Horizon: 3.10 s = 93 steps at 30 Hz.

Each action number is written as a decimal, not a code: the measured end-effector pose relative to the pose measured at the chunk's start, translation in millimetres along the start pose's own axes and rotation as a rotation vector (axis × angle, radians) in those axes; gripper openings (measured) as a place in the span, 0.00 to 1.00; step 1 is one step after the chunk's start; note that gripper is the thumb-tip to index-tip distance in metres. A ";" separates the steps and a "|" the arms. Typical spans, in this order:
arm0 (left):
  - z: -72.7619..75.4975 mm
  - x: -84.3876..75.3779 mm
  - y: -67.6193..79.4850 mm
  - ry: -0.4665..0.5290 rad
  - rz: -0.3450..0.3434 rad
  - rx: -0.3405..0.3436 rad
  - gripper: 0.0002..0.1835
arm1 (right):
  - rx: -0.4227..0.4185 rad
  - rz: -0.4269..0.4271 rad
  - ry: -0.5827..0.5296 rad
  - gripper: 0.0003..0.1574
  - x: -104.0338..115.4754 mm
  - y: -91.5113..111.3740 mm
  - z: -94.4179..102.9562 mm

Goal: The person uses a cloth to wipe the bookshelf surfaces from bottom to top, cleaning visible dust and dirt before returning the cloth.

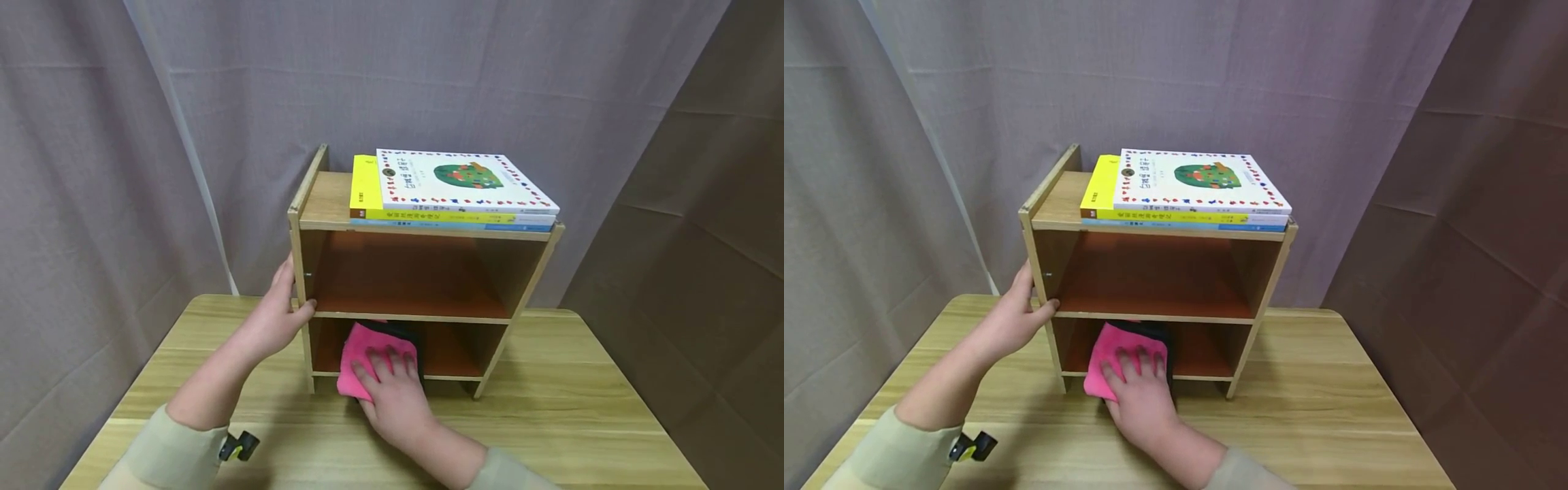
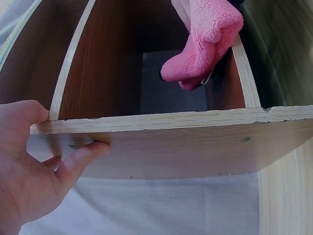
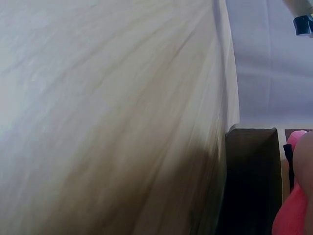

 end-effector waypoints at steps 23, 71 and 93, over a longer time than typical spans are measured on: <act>-0.6 -1.4 2.3 0.026 0.043 0.005 0.48 | -0.025 0.014 0.024 0.34 26.3 -9.2 -0.8; 46.4 -43.6 -20.7 0.057 0.025 -0.238 0.33 | -0.018 0.031 0.053 0.34 49.8 -17.7 -0.7; 57.0 -54.1 -38.9 0.061 -0.005 -0.081 0.28 | -0.058 0.038 0.065 0.39 49.8 -17.8 -2.3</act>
Point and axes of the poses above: each hand's wrist, its own y-axis away from the middle knuckle, its own z-axis out of the back of the hand, x = y × z, the point moved 6 cm from there along -y, towards the middle knuckle, and after that the axes turned 10 degrees about -z, right-handed, at the moved point
